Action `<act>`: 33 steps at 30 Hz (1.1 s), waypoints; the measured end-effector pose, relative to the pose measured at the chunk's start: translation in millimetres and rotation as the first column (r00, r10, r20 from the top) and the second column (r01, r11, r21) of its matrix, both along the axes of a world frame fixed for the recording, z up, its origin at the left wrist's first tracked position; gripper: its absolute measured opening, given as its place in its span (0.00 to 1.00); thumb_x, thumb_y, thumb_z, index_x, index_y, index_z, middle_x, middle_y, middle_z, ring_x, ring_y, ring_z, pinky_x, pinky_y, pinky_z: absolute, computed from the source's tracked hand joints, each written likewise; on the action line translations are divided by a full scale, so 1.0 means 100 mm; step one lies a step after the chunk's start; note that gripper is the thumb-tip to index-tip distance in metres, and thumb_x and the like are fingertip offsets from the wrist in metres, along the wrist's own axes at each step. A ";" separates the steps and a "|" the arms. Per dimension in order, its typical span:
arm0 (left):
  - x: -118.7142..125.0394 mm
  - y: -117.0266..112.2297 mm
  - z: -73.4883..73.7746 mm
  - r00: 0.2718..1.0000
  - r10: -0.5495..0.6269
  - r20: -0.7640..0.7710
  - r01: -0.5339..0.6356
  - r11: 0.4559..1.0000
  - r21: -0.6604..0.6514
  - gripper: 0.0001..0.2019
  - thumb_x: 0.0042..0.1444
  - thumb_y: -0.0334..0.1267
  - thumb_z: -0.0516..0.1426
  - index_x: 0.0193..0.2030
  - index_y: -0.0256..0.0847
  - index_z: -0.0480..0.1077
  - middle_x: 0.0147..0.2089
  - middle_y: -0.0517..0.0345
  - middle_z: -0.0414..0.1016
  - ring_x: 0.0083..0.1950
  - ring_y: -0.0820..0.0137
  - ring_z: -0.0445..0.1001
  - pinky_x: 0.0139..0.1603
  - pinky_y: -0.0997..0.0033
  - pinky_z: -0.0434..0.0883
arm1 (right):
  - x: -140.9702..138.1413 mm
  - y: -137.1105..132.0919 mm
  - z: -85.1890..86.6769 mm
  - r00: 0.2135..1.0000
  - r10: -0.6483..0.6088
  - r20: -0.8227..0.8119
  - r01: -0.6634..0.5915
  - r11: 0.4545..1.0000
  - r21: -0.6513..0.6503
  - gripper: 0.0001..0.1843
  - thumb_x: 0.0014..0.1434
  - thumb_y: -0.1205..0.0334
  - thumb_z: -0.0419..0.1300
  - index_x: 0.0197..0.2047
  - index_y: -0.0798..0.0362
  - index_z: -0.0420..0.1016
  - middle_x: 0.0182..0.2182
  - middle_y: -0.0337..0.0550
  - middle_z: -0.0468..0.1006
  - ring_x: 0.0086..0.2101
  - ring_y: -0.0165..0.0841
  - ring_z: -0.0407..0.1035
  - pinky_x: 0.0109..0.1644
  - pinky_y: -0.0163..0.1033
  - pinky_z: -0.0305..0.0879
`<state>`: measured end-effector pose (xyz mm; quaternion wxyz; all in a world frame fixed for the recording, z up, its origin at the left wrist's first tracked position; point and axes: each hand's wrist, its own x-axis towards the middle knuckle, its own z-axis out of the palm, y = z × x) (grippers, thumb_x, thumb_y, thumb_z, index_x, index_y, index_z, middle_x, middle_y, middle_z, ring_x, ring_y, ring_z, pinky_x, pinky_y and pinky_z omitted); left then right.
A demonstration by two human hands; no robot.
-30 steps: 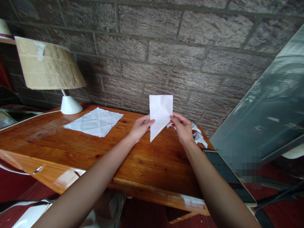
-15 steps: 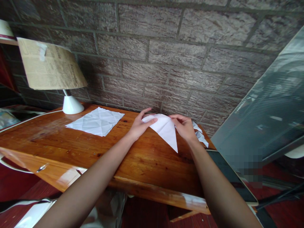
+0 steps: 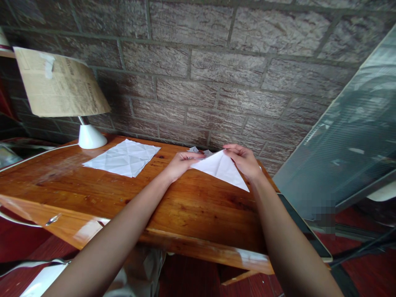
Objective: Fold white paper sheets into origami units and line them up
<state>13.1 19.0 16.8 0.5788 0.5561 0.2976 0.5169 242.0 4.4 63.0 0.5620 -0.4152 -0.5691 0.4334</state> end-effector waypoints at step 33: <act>0.15 -0.11 -0.01 0.968 -0.203 -0.148 0.212 0.976 0.048 0.18 0.43 0.47 0.69 0.36 0.35 0.79 0.37 0.54 0.80 0.35 0.68 0.75 0.38 0.70 0.69 | -0.22 -0.05 -0.11 0.933 0.241 0.269 -0.265 0.962 0.058 0.18 0.49 0.52 0.70 0.41 0.53 0.81 0.39 0.44 0.83 0.38 0.34 0.75 0.47 0.42 0.69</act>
